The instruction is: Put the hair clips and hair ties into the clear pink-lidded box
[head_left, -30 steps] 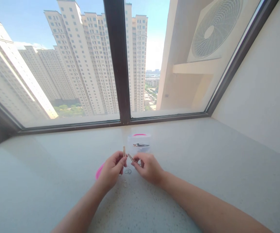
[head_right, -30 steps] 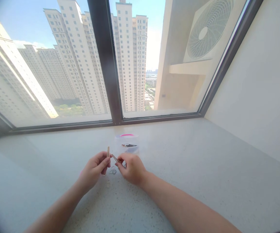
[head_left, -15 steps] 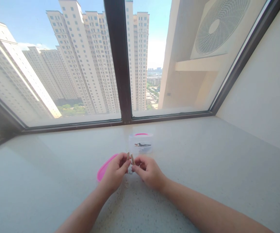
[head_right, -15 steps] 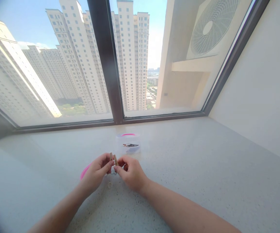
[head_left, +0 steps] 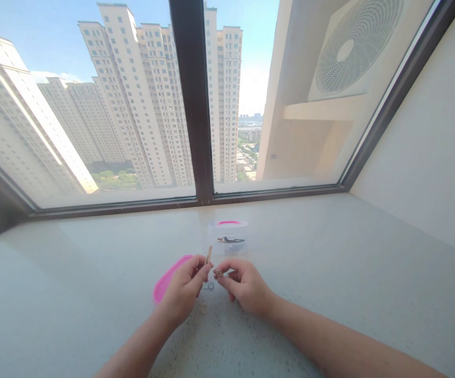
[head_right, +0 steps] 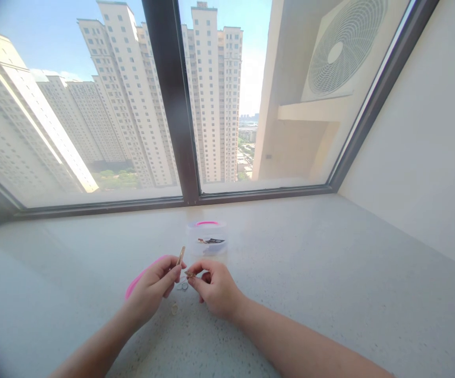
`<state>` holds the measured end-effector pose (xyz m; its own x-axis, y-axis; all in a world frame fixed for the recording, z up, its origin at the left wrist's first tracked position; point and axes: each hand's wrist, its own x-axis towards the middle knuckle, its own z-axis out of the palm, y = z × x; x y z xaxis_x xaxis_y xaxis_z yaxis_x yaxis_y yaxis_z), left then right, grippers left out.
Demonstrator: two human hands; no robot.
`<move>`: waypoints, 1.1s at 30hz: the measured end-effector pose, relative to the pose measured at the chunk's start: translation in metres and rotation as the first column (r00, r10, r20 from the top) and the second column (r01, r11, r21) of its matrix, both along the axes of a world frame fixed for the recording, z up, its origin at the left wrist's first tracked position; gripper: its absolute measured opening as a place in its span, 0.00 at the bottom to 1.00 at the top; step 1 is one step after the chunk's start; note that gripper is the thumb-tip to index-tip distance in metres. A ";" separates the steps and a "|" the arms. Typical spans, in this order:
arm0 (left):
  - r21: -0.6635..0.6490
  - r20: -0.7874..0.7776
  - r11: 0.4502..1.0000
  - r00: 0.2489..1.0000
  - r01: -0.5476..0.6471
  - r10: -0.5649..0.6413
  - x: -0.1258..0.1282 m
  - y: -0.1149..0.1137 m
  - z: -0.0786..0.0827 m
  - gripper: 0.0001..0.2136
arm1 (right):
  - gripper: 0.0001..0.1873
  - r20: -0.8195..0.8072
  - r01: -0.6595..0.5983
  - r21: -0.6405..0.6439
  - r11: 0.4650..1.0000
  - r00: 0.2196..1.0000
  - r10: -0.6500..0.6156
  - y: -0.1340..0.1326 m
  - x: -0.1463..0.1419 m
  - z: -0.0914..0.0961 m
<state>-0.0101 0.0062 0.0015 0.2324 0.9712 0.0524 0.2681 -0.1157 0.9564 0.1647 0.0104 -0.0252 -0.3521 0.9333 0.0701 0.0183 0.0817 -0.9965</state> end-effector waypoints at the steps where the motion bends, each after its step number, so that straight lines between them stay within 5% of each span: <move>1: -0.004 0.000 1.000 1.000 0.007 -0.007 0.000 0.000 -0.001 0.16 | 0.14 0.001 -0.004 -0.004 1.000 1.000 0.004 0.000 0.000 0.000; 18: -0.016 -0.013 0.999 0.999 0.047 -0.047 -0.004 -0.003 -0.002 0.14 | 0.14 -0.093 -0.044 -0.014 0.999 0.995 0.043 0.001 0.000 -0.002; 33: 0.128 -0.279 0.988 0.959 0.083 -0.045 -0.005 -0.004 0.002 0.15 | 0.13 -0.098 -0.055 -0.018 0.998 0.994 0.053 -0.001 -0.002 -0.001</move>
<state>-0.0146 0.0020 0.0035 0.3178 0.9419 0.1089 0.5058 -0.2656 0.8208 0.1631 0.0095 -0.0261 -0.3942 0.9148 0.0879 -0.0833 0.0597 -0.9947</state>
